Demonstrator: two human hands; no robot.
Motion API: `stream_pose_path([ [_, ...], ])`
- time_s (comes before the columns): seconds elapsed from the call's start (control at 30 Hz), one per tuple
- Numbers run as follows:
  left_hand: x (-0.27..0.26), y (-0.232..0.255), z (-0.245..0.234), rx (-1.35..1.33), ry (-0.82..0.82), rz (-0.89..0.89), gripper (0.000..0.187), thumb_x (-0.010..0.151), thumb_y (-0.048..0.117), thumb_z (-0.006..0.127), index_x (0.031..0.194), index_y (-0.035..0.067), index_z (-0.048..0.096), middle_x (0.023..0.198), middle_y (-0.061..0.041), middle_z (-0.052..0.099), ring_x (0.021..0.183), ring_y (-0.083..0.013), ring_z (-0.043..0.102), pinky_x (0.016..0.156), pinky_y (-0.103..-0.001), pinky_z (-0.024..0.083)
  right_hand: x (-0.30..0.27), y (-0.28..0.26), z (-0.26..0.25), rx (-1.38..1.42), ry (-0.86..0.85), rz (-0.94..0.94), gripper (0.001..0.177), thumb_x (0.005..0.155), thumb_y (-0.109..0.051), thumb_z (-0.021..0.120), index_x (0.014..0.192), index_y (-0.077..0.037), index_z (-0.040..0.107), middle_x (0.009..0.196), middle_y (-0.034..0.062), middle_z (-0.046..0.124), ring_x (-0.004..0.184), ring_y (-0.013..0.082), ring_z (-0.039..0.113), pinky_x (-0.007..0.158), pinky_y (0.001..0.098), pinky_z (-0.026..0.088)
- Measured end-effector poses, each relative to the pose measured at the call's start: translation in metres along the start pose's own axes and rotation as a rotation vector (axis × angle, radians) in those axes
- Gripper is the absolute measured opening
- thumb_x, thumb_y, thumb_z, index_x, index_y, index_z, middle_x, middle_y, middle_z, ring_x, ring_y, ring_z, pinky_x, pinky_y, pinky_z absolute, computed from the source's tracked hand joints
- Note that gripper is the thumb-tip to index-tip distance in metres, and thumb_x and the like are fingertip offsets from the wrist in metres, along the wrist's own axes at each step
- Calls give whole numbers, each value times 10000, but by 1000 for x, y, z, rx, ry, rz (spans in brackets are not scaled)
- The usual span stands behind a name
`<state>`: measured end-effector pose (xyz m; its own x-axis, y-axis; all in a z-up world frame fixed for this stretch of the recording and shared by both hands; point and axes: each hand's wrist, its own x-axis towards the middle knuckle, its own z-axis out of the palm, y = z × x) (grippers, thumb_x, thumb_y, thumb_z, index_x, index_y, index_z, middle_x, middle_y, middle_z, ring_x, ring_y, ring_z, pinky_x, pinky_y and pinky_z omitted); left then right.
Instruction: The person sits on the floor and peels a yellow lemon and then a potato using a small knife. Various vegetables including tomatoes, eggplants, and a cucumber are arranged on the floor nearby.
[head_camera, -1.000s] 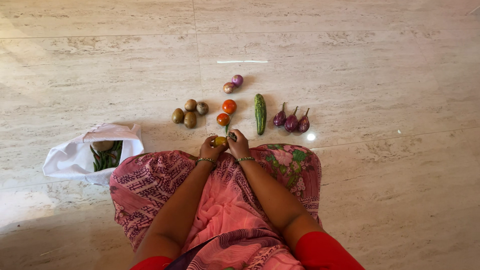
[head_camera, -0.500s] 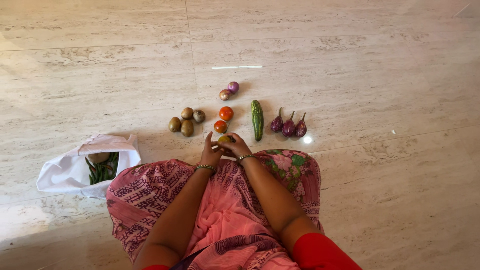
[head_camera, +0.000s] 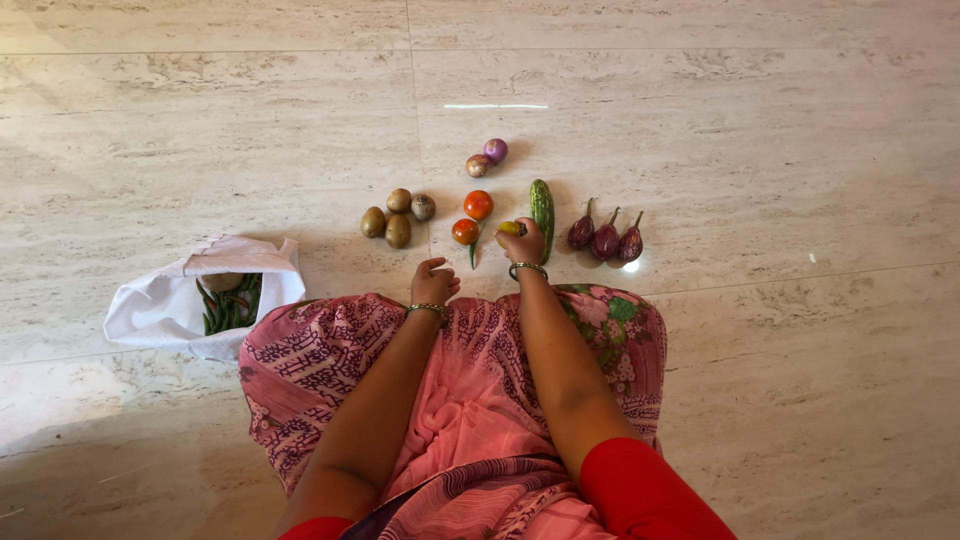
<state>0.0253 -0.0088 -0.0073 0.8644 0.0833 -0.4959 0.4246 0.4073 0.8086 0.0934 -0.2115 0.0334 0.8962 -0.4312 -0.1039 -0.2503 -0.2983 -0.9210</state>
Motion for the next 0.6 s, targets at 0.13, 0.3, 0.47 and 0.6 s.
stream_pose_path([
  [0.13,-3,-10,5,-13,-55,11,455,886,2,665,1319,-8,525,947,-110,660,726,-170,652,607,-286,578,-4,6,8,-287,70,-228,603,611,-284,930,1122,-90,675,1080,181,612,948,326,660,824,420,555],
  [0.3,-2,-17,7,36,-80,58,433,890,9,676,1303,-25,550,924,-95,656,723,-152,651,594,-270,572,-3,5,18,-413,25,-216,599,628,-270,892,1155,-114,654,1123,182,577,996,363,636,875,428,544],
  [0.47,0,-19,15,99,-97,61,430,885,37,695,1291,-21,566,896,-91,668,710,-148,646,574,-271,551,0,0,26,-439,5,-238,631,669,-272,889,1227,-123,634,1202,177,570,1060,375,625,894,440,534],
  [0.6,-2,-17,17,269,-110,76,421,886,71,710,1283,-2,591,888,-73,692,716,-128,663,582,-266,557,-3,0,32,-456,-68,-207,584,812,-256,811,1337,-124,592,1287,191,571,1119,393,620,937,455,520],
])
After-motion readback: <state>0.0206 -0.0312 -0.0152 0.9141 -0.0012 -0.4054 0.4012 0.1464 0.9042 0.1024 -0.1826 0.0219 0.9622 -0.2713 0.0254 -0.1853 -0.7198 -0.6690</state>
